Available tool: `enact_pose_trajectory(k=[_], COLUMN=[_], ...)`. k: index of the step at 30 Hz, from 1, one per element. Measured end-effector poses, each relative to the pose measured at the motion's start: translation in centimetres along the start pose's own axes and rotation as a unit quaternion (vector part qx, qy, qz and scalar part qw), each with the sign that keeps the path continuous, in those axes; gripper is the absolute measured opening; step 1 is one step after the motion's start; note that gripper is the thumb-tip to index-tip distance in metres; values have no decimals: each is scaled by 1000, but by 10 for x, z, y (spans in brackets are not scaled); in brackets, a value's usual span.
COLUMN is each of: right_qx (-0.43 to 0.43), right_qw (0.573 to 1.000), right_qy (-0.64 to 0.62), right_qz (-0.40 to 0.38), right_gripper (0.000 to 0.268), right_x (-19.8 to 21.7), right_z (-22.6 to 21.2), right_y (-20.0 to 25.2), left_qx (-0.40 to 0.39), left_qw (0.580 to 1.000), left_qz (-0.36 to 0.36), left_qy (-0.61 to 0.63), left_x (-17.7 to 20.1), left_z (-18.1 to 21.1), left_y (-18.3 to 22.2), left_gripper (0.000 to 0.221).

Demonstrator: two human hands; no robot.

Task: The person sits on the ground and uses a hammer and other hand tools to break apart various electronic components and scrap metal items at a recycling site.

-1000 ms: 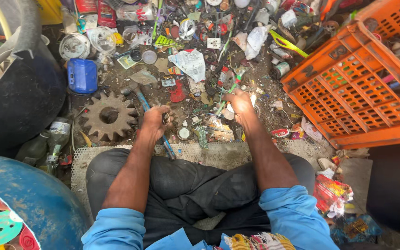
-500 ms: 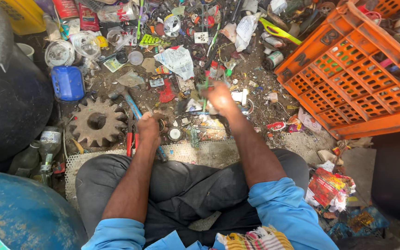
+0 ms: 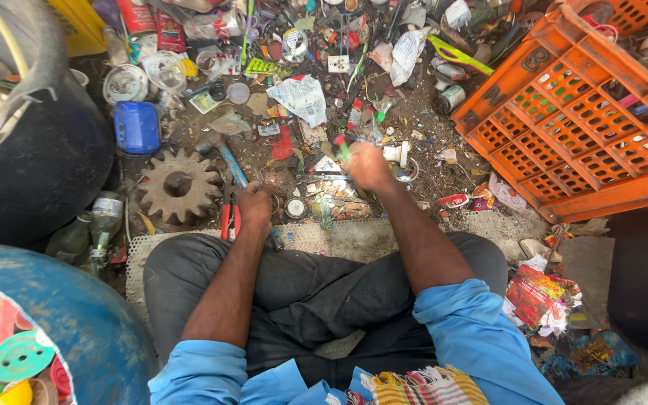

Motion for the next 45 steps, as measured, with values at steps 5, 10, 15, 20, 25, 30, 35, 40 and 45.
enact_pose_trajectory(k=[5,10,15,20,25,30,35,40,45], right_qx=[296,246,51,-66,-96,91,294,169,-33], right_qw=[914,946,867,751,599,571,724,971,941], right_qy=[273,156,-466,-637,-791,-800,-622,-138,333], right_qz=[-42,140,171,163,83,-158,-53,94,-56], right_gripper=[14,21,38,35,30,38,31,23,61], right_x=[-56,-18,25,27,-43,-113,-127,-31,76], right_z=[-24,-19,-19,-63,-208,-433,-372,-99,51], right_y=[-1,-29,-23,-10,30,149,106,-19,-1], left_qx=[-42,-41,-14,20,17,-82,-73,-20,170], left_qw=[998,997,994,999,994,985,985,991,942], left_qz=[-18,-34,-61,-17,-64,-115,-122,-116,-207], left_qy=[37,53,90,33,86,104,101,67,201], left_x=[3,21,-12,-20,-14,-6,-1,-24,-40], left_z=[-10,-15,-6,4,-1,-29,-13,4,31], left_y=[15,12,-5,3,-9,-34,-30,-26,0], left_gripper=[9,6,4,11,4,10,15,24,43])
Point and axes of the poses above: each hand's wrist, its own y-axis away from the middle knuckle, its own x-axis out of the back of the hand, z = x × y, the point moved 3 cm from there along -y, towards the middle knuckle, and after that the axes turned 15 degrees about x, right-handed, at the moved point
